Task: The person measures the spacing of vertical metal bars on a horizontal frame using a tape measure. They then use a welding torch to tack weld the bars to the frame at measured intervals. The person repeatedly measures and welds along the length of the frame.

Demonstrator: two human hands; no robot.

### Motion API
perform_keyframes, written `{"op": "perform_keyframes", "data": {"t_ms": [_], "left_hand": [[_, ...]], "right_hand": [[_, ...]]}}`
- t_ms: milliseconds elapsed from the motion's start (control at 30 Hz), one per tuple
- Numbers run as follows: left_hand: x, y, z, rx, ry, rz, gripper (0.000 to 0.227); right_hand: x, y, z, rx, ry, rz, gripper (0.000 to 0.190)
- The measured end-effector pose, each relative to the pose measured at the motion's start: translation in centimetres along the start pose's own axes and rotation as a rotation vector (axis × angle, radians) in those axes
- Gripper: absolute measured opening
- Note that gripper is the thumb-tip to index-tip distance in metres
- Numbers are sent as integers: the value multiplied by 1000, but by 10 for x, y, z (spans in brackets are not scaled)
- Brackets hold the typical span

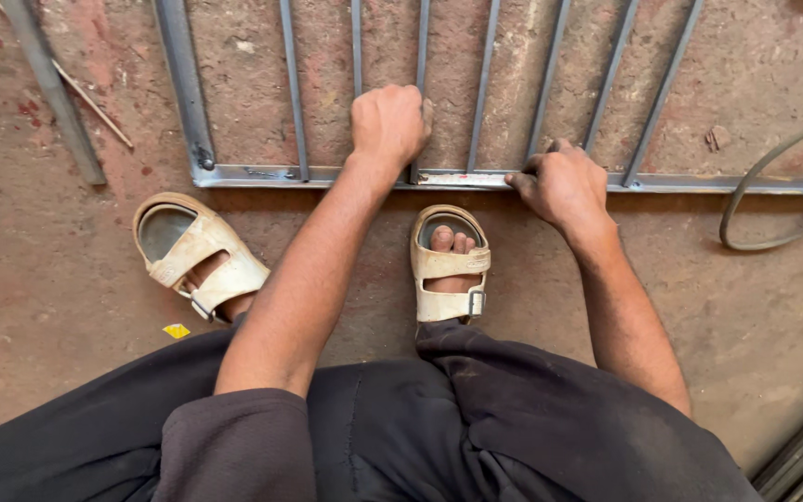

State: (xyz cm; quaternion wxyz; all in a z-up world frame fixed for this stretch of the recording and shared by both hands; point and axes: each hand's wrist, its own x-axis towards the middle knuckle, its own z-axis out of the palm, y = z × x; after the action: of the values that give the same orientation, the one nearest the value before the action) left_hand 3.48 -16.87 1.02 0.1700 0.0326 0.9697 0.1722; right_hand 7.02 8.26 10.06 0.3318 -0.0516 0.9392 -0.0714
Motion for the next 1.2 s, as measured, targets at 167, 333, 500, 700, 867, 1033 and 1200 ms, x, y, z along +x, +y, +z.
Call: {"op": "perform_keyframes", "data": {"t_ms": [167, 333, 500, 700, 867, 1033, 1200], "left_hand": [[2, 2, -4, -4, -79, -38, 31], [15, 3, -26, -24, -435, -197, 37], [15, 6, -37, 73, -426, -139, 35], [9, 0, -38, 48, -382, -58, 42], [5, -1, -32, 41, -269, -8, 38], [5, -2, -23, 25, -242, -2, 37], [7, 2, -18, 66, -223, -20, 32]], "right_hand": [[-3, 6, 1, 40, -9, 5, 35], [-6, 8, 0, 51, -20, 31, 36], [-7, 9, 0, 24, -11, 14, 37], [-1, 7, 2, 30, -4, -8, 37], [5, 4, 3, 27, -15, -6, 37], [8, 4, 4, 19, -31, -3, 35], [7, 4, 2, 8, -62, 10, 35]]}}
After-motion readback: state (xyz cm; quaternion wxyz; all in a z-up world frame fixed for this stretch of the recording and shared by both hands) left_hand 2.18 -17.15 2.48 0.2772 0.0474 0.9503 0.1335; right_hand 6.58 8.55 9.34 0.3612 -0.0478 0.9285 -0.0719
